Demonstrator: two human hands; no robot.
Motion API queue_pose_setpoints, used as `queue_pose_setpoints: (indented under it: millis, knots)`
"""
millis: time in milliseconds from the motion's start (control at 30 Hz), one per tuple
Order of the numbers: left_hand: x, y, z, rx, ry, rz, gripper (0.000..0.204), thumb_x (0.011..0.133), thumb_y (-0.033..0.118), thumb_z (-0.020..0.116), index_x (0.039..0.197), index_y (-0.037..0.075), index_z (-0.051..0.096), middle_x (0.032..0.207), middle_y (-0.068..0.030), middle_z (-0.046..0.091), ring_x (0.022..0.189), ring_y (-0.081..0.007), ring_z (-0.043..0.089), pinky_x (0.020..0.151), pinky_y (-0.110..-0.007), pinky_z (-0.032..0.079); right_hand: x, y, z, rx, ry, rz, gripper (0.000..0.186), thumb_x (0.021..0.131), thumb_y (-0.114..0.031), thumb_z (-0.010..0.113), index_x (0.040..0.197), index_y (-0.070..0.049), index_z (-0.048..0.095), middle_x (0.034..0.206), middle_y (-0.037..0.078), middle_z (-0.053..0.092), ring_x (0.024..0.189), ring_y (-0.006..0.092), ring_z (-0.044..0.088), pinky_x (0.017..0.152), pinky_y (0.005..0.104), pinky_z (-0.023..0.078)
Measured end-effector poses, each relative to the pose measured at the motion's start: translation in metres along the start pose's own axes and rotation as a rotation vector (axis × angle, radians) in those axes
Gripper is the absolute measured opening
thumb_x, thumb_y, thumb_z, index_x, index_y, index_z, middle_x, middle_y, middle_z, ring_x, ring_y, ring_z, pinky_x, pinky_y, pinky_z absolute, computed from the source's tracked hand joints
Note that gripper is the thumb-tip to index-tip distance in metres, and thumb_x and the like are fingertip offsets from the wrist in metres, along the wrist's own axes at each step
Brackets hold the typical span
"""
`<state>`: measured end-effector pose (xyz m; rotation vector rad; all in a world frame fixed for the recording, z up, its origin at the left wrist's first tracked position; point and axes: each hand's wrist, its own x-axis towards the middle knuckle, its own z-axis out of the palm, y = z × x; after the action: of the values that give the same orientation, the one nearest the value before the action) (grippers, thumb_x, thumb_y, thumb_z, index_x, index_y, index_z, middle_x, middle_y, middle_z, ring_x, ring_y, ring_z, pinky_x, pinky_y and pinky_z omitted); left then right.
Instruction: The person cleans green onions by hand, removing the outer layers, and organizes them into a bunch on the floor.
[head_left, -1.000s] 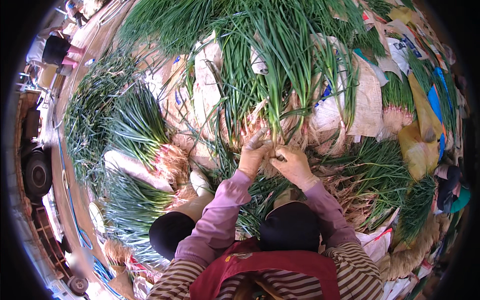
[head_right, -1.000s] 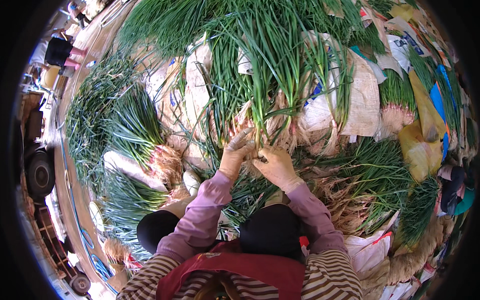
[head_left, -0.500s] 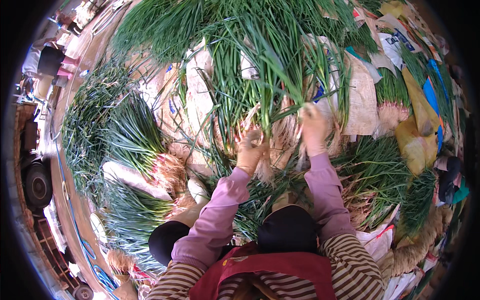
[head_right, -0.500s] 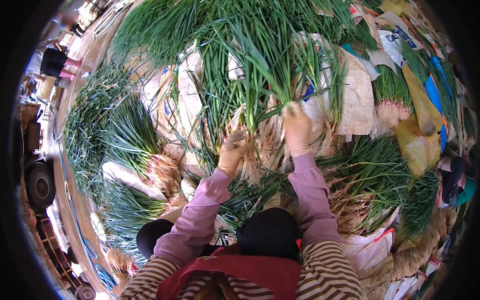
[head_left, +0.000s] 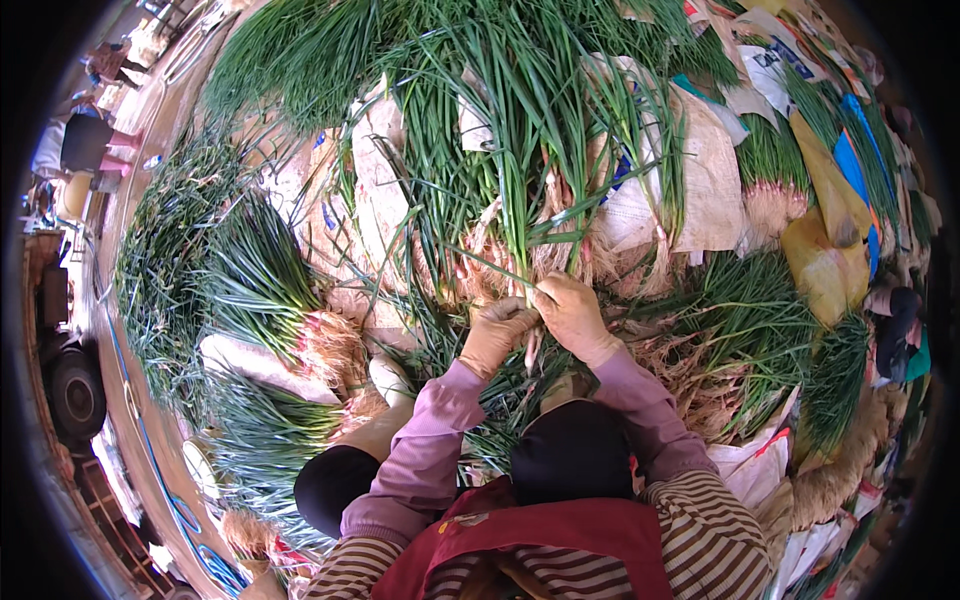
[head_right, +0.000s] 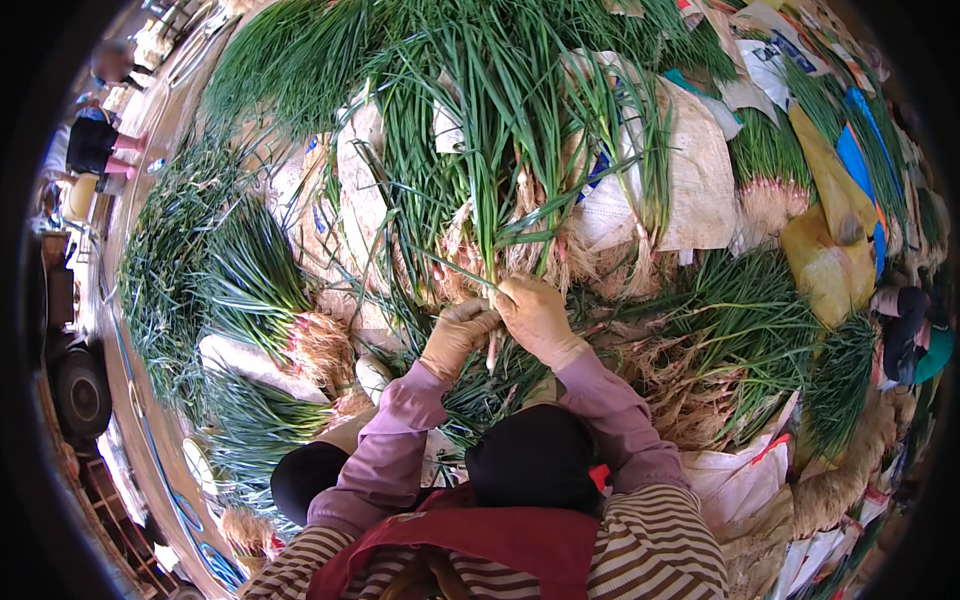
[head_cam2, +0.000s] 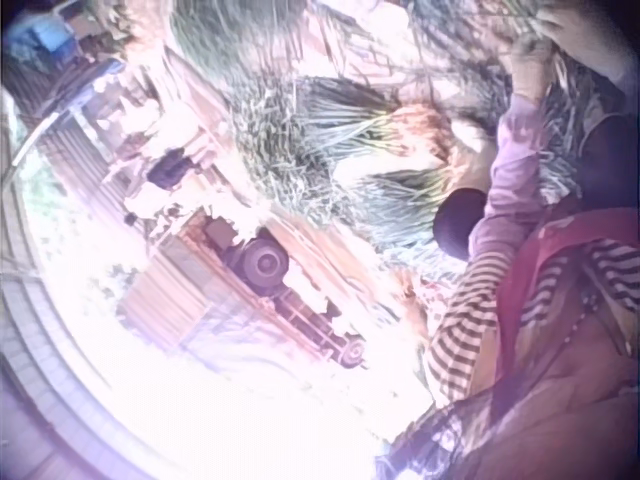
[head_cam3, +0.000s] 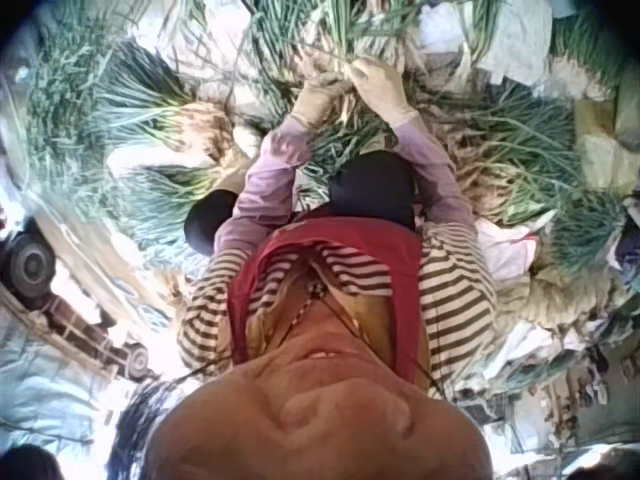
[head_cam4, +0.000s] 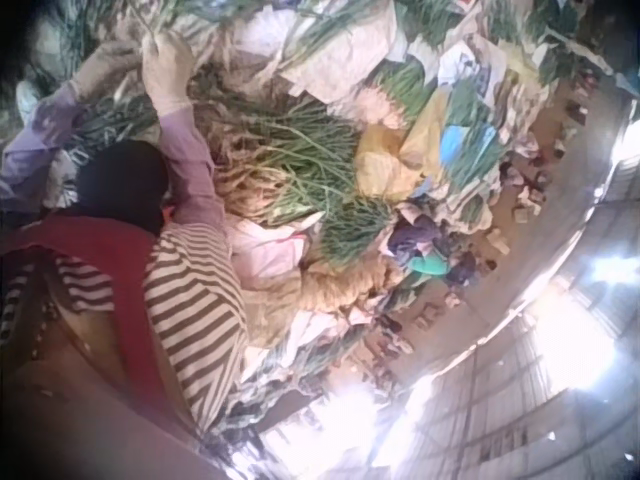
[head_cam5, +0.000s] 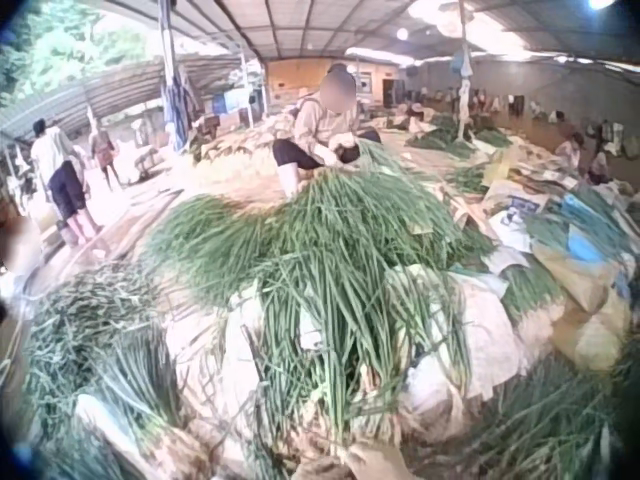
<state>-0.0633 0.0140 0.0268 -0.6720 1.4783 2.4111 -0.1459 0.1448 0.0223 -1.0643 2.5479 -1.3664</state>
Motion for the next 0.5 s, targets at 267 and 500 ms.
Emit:
queue_pose_setpoints:
  millis: [267,500]
  knots:
    - [-0.002,-0.007,-0.015,-0.117,0.097,0.000,0.007,0.088,0.013,0.060,0.088,0.006,0.063,0.073,0.0024,0.061,0.061,-0.0072,0.057,0.054,-0.021,0.047,-0.030,0.133,-0.073,0.685,0.935,0.608,0.022,0.090,-0.023,0.057,0.100,-0.004,0.064,0.076,0.005,0.062,0.064,0.0110,0.057,0.052,0.0228,0.045]
    - [-0.002,-0.010,-0.020,-0.161,0.104,-0.092,0.005,0.083,0.010,0.063,0.088,0.011,0.061,0.079,0.0023,0.063,0.065,-0.0092,0.058,0.056,-0.026,0.049,-0.045,0.050,-0.035,0.772,-0.270,0.883,0.042,0.091,-0.033,0.056,0.117,-0.001,0.056,0.092,0.007,0.063,0.067,0.0107,0.059,0.053,0.0210,0.044]
